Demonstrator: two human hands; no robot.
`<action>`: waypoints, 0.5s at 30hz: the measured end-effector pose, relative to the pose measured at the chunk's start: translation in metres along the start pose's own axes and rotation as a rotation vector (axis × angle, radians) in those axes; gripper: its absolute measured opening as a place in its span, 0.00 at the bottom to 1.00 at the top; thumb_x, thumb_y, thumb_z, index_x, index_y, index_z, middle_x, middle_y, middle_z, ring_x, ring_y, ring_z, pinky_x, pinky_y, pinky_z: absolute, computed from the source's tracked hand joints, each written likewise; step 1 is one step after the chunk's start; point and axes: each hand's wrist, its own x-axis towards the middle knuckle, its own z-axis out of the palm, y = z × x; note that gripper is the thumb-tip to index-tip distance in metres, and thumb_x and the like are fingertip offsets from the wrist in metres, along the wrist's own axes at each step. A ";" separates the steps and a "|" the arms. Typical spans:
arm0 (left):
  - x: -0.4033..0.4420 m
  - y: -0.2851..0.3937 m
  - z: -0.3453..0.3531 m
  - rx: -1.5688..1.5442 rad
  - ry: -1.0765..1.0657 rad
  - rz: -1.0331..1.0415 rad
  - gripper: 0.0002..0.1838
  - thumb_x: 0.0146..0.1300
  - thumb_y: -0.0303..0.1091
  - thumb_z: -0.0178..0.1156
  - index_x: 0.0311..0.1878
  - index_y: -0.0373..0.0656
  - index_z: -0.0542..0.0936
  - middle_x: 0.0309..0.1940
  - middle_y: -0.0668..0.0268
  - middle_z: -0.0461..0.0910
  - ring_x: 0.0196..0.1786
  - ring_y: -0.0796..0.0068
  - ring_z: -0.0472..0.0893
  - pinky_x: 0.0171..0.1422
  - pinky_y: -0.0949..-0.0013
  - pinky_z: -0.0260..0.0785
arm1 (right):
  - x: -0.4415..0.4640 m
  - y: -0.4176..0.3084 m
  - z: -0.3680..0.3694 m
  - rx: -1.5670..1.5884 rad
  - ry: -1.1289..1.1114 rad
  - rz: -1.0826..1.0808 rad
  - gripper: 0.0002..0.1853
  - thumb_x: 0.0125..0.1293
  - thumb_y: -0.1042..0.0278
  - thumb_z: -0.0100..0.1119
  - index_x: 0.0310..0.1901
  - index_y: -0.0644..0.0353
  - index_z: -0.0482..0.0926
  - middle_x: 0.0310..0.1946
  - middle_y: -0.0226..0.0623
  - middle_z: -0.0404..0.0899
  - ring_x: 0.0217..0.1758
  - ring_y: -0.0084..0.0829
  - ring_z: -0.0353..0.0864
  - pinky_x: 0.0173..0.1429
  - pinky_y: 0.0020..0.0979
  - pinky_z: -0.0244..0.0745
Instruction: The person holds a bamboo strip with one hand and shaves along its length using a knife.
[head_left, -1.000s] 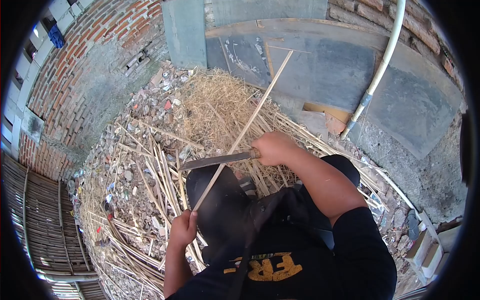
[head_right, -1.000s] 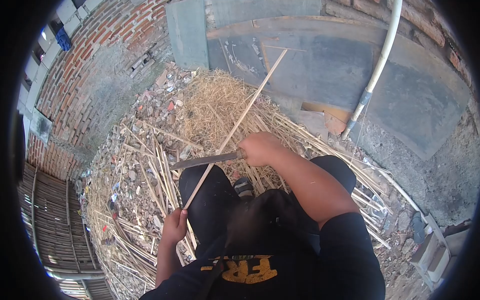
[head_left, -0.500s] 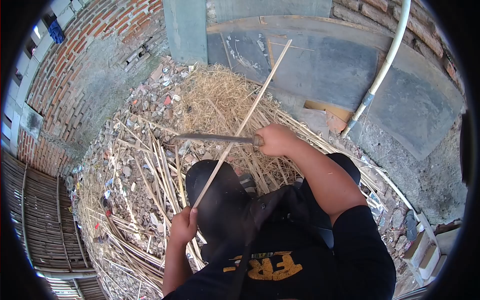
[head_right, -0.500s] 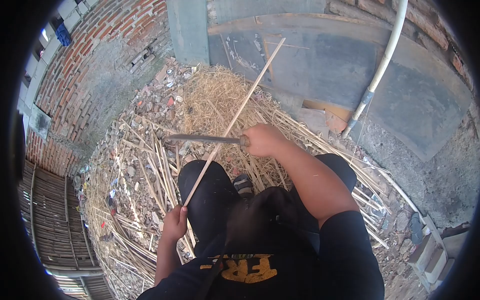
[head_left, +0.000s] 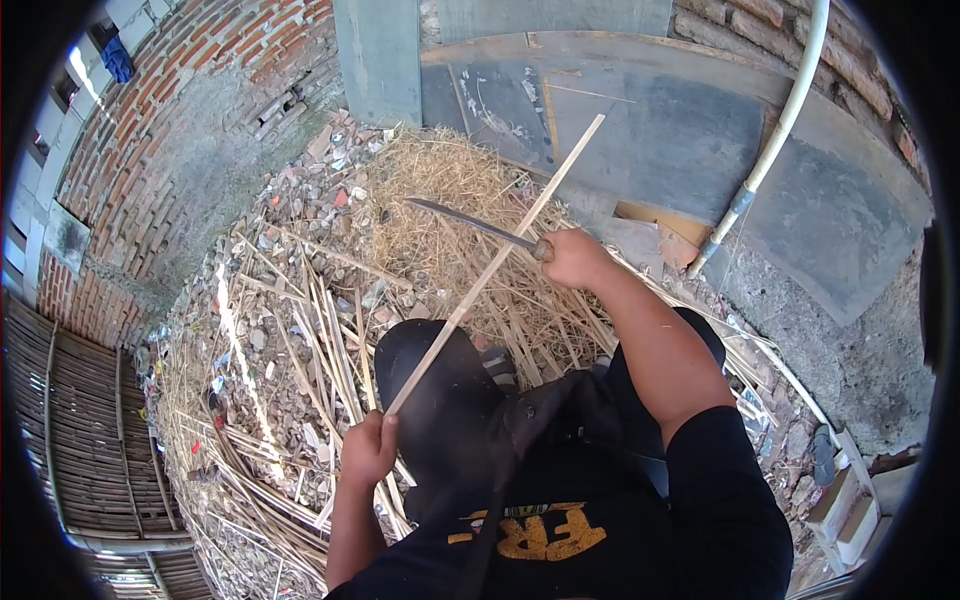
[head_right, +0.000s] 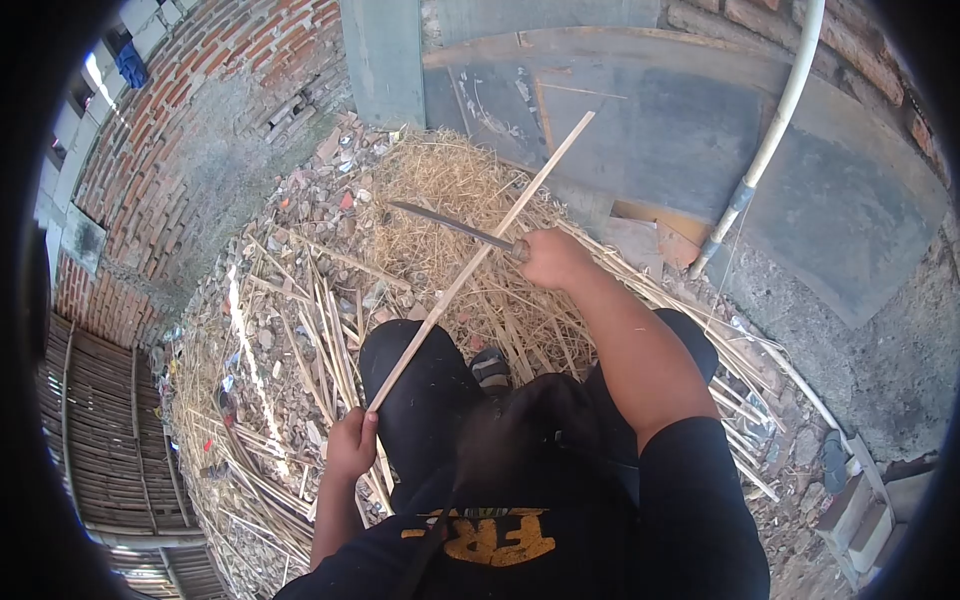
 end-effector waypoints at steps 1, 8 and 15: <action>0.001 0.004 -0.004 -0.015 -0.019 -0.009 0.24 0.80 0.47 0.55 0.31 0.37 0.73 0.20 0.44 0.77 0.27 0.35 0.80 0.32 0.46 0.70 | -0.008 -0.008 -0.002 -0.004 0.005 -0.002 0.19 0.58 0.62 0.67 0.52 0.54 0.88 0.45 0.52 0.88 0.52 0.52 0.88 0.59 0.49 0.83; 0.005 0.002 0.002 -0.057 -0.011 0.027 0.24 0.80 0.47 0.55 0.30 0.37 0.73 0.19 0.44 0.76 0.27 0.37 0.80 0.32 0.47 0.70 | -0.036 -0.052 0.002 -0.220 -0.179 -0.304 0.15 0.57 0.61 0.67 0.47 0.52 0.88 0.43 0.47 0.89 0.49 0.52 0.88 0.57 0.51 0.83; 0.003 -0.006 0.014 -0.096 0.010 0.005 0.25 0.81 0.47 0.53 0.30 0.37 0.73 0.19 0.44 0.75 0.25 0.37 0.79 0.31 0.46 0.69 | -0.008 -0.031 0.007 0.030 -0.231 -0.158 0.15 0.57 0.58 0.70 0.44 0.53 0.88 0.41 0.46 0.88 0.49 0.50 0.88 0.54 0.50 0.82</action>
